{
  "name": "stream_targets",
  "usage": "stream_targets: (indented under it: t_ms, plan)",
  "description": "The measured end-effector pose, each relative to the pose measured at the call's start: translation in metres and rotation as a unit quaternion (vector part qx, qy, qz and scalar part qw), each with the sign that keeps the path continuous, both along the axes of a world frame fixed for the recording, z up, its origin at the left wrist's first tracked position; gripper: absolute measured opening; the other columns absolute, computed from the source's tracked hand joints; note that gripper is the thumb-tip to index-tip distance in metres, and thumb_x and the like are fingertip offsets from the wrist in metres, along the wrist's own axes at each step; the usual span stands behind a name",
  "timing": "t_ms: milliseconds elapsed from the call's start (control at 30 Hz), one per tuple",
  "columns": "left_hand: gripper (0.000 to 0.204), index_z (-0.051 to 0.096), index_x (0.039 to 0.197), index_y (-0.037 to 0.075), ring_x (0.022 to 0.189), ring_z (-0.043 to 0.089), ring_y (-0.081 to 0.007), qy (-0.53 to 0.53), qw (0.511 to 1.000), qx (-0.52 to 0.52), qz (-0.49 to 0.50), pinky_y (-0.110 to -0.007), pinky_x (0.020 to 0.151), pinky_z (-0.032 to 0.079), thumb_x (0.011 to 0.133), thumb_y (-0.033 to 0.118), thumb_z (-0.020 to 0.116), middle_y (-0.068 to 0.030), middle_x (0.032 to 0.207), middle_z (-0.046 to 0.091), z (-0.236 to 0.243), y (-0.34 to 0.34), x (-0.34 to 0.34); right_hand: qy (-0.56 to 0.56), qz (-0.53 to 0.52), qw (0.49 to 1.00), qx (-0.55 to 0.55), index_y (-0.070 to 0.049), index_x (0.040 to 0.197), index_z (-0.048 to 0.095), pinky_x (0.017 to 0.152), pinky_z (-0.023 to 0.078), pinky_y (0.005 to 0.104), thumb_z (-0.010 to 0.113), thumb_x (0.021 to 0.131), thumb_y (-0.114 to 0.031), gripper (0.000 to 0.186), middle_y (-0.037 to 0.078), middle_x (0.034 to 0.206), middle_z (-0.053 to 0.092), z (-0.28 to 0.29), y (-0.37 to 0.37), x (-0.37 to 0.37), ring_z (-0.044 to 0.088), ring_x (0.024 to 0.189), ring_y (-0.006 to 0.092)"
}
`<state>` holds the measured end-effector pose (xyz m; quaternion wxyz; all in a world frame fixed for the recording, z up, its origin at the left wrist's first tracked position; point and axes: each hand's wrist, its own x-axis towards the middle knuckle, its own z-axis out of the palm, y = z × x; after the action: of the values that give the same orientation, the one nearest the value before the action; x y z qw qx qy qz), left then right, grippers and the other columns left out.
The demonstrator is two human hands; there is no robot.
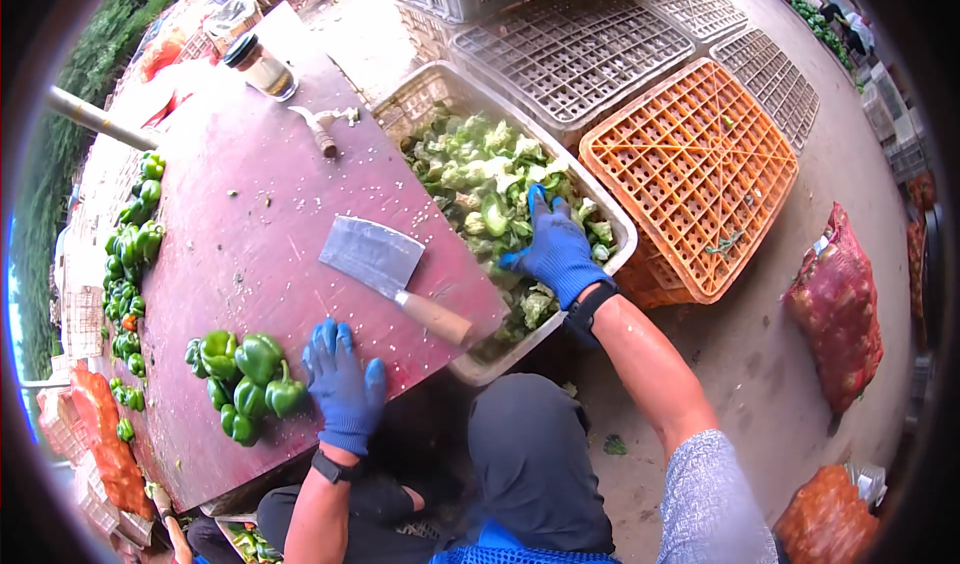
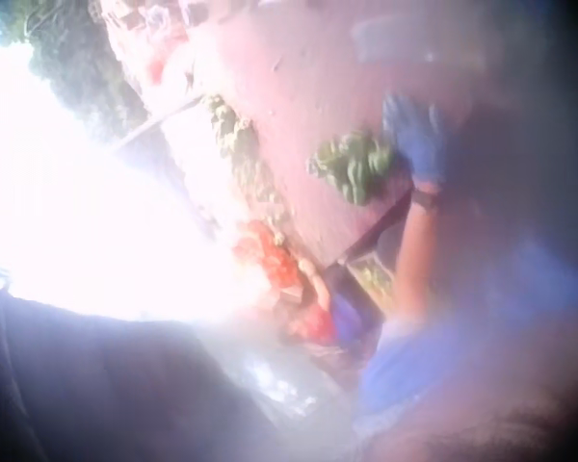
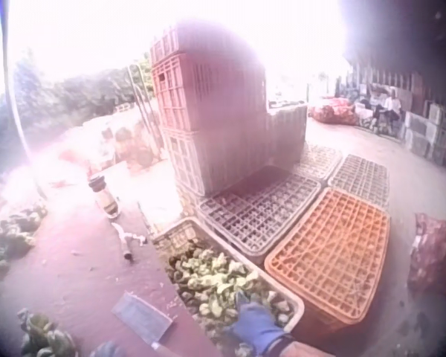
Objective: The person removes stems and seeds from green bell peppers by hand and with a cleaver, then places the cleaned peppers into a white basket. The person also discards the removed cores into a separate container.
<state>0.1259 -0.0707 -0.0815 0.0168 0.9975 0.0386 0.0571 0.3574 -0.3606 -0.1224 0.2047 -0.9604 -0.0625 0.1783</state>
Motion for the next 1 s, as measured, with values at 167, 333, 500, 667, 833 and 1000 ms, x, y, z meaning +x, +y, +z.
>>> stream_targets:
  t_ms: [167, 333, 500, 667, 833, 1000]
  plan:
    - [0.071, 0.043, 0.145, -0.006, 0.143, 0.035, -0.0474, 0.015, 1.000, 0.000, 0.003, -0.060, 0.120, 0.020, 0.092, 0.039, 0.059, -0.0290, 0.152, 0.040, 0.000, 0.001, 0.005, 0.038, 0.019, 0.995, 0.091, -0.002, 0.159, 0.023, 0.108, 0.047, 0.0457, 0.088, 0.073, -0.038, 0.114, 0.035, 0.145, 0.045, 0.001, 0.037, 0.044, 0.056, 0.127, 0.0457]
    - [0.071, 0.042, 0.147, -0.005, 0.142, 0.035, -0.0492, 0.023, 1.000, -0.008, 0.007, -0.060, 0.118, 0.021, 0.093, 0.039, 0.058, -0.0296, 0.152, 0.041, 0.004, 0.001, 0.005, 0.000, 0.040, 0.994, 0.105, -0.002, 0.154, 0.036, 0.101, 0.052, 0.0436, 0.078, 0.078, -0.027, 0.091, 0.035, 0.127, 0.061, -0.029, 0.108, 0.093, 0.065, 0.113, 0.0445]
    - [0.070, 0.042, 0.149, -0.001, 0.142, 0.037, -0.0487, 0.004, 1.000, -0.024, -0.007, -0.061, 0.117, 0.023, 0.094, 0.039, 0.059, -0.0278, 0.152, 0.041, 0.003, 0.004, 0.002, 0.004, 0.060, 0.984, 0.167, -0.003, 0.158, 0.029, 0.108, 0.048, 0.0453, 0.072, 0.085, -0.022, 0.087, 0.035, 0.140, 0.053, -0.046, 0.176, 0.150, 0.059, 0.127, 0.0425]
    - [0.071, 0.042, 0.149, 0.000, 0.142, 0.038, -0.0476, 0.006, 0.999, -0.048, -0.007, -0.060, 0.117, 0.023, 0.093, 0.039, 0.062, -0.0264, 0.153, 0.041, 0.007, 0.001, 0.006, -0.015, 0.155, 0.979, 0.129, -0.001, 0.156, 0.033, 0.109, 0.047, 0.0442, 0.080, 0.082, -0.035, 0.094, 0.029, 0.138, 0.058, -0.040, 0.170, 0.177, 0.060, 0.126, 0.0400]
    - [0.072, 0.044, 0.147, 0.000, 0.143, 0.038, -0.0454, 0.007, 0.999, -0.044, 0.008, -0.060, 0.118, 0.022, 0.091, 0.040, 0.063, -0.0257, 0.153, 0.042, 0.004, 0.002, 0.006, -0.112, 0.199, 0.972, 0.058, -0.009, 0.148, 0.047, 0.107, 0.047, 0.0454, 0.073, 0.090, -0.041, 0.071, 0.026, 0.139, 0.058, -0.009, 0.089, 0.135, 0.059, 0.127, 0.0397]
    - [0.070, 0.048, 0.145, 0.000, 0.143, 0.039, -0.0438, -0.010, 0.999, -0.028, 0.020, -0.060, 0.118, 0.023, 0.091, 0.042, 0.064, -0.0235, 0.151, 0.045, 0.007, 0.000, 0.003, -0.097, 0.240, 0.966, -0.001, -0.015, 0.146, 0.051, 0.107, 0.047, 0.0469, 0.070, 0.091, -0.044, 0.065, 0.023, 0.140, 0.056, -0.028, 0.022, 0.036, 0.057, 0.128, 0.0383]
